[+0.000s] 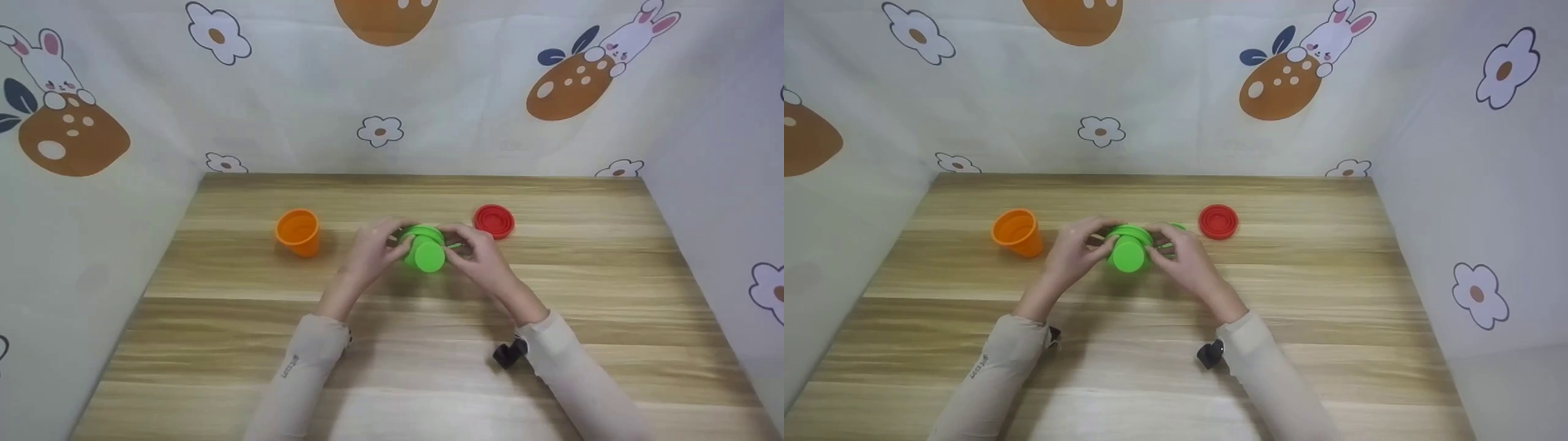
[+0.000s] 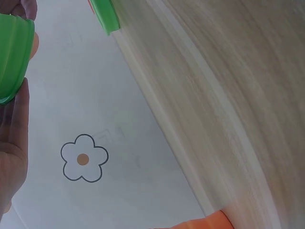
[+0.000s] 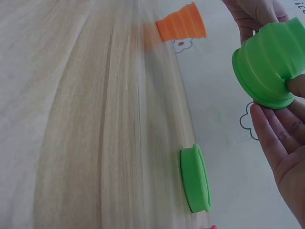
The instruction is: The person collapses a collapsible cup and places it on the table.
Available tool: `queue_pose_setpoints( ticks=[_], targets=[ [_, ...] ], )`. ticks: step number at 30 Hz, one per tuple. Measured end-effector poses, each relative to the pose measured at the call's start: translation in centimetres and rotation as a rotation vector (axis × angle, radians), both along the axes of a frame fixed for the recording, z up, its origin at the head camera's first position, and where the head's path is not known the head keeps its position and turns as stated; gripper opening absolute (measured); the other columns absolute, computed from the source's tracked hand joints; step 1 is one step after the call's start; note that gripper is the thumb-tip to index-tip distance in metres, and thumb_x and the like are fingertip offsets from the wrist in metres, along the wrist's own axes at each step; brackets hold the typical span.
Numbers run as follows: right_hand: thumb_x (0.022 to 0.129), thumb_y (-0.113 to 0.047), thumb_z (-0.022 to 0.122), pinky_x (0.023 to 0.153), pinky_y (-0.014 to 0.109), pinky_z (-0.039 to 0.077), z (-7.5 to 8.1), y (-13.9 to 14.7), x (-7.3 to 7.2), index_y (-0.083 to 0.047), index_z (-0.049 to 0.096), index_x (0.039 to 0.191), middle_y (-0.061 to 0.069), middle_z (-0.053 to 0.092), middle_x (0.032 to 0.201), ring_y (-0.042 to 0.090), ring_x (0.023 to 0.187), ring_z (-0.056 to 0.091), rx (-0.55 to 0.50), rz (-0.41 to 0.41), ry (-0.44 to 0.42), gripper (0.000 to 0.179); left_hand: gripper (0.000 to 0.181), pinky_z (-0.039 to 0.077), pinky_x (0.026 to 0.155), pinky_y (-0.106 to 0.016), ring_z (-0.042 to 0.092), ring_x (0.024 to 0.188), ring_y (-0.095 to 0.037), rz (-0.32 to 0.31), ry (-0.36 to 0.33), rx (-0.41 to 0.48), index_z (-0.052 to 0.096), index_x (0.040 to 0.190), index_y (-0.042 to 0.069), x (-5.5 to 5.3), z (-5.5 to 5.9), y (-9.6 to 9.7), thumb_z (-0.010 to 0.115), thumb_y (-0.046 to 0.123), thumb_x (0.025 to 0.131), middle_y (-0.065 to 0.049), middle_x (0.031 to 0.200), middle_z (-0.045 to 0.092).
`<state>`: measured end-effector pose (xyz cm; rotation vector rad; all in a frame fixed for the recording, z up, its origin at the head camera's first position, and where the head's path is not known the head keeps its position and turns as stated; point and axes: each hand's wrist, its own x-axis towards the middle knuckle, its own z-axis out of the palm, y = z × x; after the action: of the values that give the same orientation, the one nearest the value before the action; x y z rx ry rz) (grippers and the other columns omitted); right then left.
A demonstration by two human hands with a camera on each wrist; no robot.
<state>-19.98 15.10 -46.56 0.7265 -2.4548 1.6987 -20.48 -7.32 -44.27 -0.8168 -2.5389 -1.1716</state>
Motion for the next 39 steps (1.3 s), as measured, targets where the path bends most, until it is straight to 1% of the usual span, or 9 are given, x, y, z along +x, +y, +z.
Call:
queue_pose_setpoints(
  ticks=[4, 8, 14, 18, 21, 24, 29, 34, 39],
  targets=[
    [0.090, 0.004, 0.066, 0.084, 0.026, 0.061, -0.03, -0.31, 0.19, 0.005, 0.065, 0.120, 0.019, 0.071, 0.110, 0.031, 0.099, 0.069, 0.023, -0.057, 0.040, 0.031, 0.027, 0.061, 0.078, -0.023, 0.072, 0.100, -0.025, -0.010, -0.037, -0.001, 0.067, 0.120, 0.002, 0.07, 0.12, -0.02, 0.066, 0.008, 0.094, -0.016, 0.116, 0.071],
    [0.090, 0.001, 0.068, 0.078, 0.028, 0.062, -0.03, -0.43, 0.30, 0.003, 0.067, 0.117, 0.017, 0.074, 0.104, 0.028, 0.093, 0.071, 0.084, -0.099, 0.137, 0.027, 0.030, 0.061, 0.080, -0.022, 0.071, 0.101, -0.024, -0.034, -0.111, -0.009, 0.064, 0.125, 0.003, 0.13, 0.27, -0.11, 0.064, 0.012, 0.096, -0.015, 0.120, 0.070],
    [0.093, -0.001, 0.066, 0.073, 0.029, 0.063, 0.06, -0.38, 0.38, 0.002, 0.069, 0.114, 0.014, 0.075, 0.101, 0.024, 0.088, 0.073, 0.180, -0.139, 0.256, 0.022, 0.034, 0.060, 0.091, -0.036, 0.069, 0.105, -0.028, -0.106, -0.222, 0.014, 0.059, 0.129, 0.003, 0.23, 0.41, -0.20, 0.062, 0.014, 0.097, -0.016, 0.123, 0.067],
    [0.092, 0.000, 0.067, 0.073, 0.029, 0.063, 0.00, -0.28, 0.35, 0.002, 0.068, 0.113, 0.015, 0.075, 0.102, 0.024, 0.087, 0.073, 0.226, -0.138, 0.332, 0.022, 0.035, 0.058, 0.095, -0.043, 0.067, 0.109, -0.029, -0.146, -0.241, 0.018, 0.058, 0.132, 0.004, 0.20, 0.42, -0.12, 0.060, 0.014, 0.098, -0.015, 0.125, 0.066],
    [0.091, 0.000, 0.067, 0.073, 0.028, 0.063, -0.09, -0.21, 0.29, 0.002, 0.068, 0.114, 0.014, 0.075, 0.104, 0.023, 0.087, 0.073, 0.233, -0.116, 0.360, 0.024, 0.034, 0.058, 0.095, -0.045, 0.065, 0.110, -0.030, -0.166, -0.257, 0.046, 0.059, 0.131, 0.002, 0.10, 0.33, -0.04, 0.060, 0.011, 0.098, -0.016, 0.123, 0.066],
    [0.091, -0.001, 0.067, 0.073, 0.029, 0.063, -0.19, -0.10, 0.23, 0.001, 0.068, 0.117, 0.013, 0.074, 0.106, 0.021, 0.087, 0.072, 0.212, -0.092, 0.352, 0.026, 0.034, 0.058, 0.095, -0.045, 0.065, 0.110, -0.032, -0.168, -0.285, 0.086, 0.060, 0.129, 0.001, 0.00, 0.22, -0.01, 0.061, 0.009, 0.096, -0.017, 0.122, 0.066],
    [0.092, -0.005, 0.066, 0.073, 0.031, 0.063, -0.47, 0.14, 0.06, -0.001, 0.066, 0.122, 0.012, 0.074, 0.104, 0.020, 0.087, 0.072, 0.158, -0.055, 0.295, 0.030, 0.033, 0.058, 0.096, -0.040, 0.065, 0.111, -0.030, -0.168, -0.322, 0.130, 0.060, 0.128, 0.001, -0.01, 0.23, 0.00, 0.062, 0.007, 0.096, -0.016, 0.124, 0.066],
    [0.092, -0.004, 0.067, 0.074, 0.031, 0.062, -0.75, 0.39, 0.06, -0.001, 0.066, 0.121, 0.010, 0.074, 0.102, 0.018, 0.087, 0.070, 0.074, -0.031, 0.234, 0.029, 0.032, 0.057, 0.098, -0.041, 0.064, 0.113, -0.031, -0.169, -0.339, 0.171, 0.060, 0.128, 0.001, -0.13, 0.23, 0.03, 0.060, 0.006, 0.096, -0.016, 0.126, 0.066],
    [0.087, 0.002, 0.070, 0.076, 0.031, 0.061, -0.82, 0.46, 0.20, 0.002, 0.066, 0.118, 0.013, 0.073, 0.100, 0.019, 0.088, 0.068, 0.019, -0.034, 0.178, 0.031, 0.030, 0.058, 0.096, -0.041, 0.064, 0.112, -0.032, -0.152, -0.344, 0.234, 0.060, 0.127, -0.001, -0.21, 0.27, -0.01, 0.059, 0.003, 0.096, -0.018, 0.125, 0.065]
  ],
)
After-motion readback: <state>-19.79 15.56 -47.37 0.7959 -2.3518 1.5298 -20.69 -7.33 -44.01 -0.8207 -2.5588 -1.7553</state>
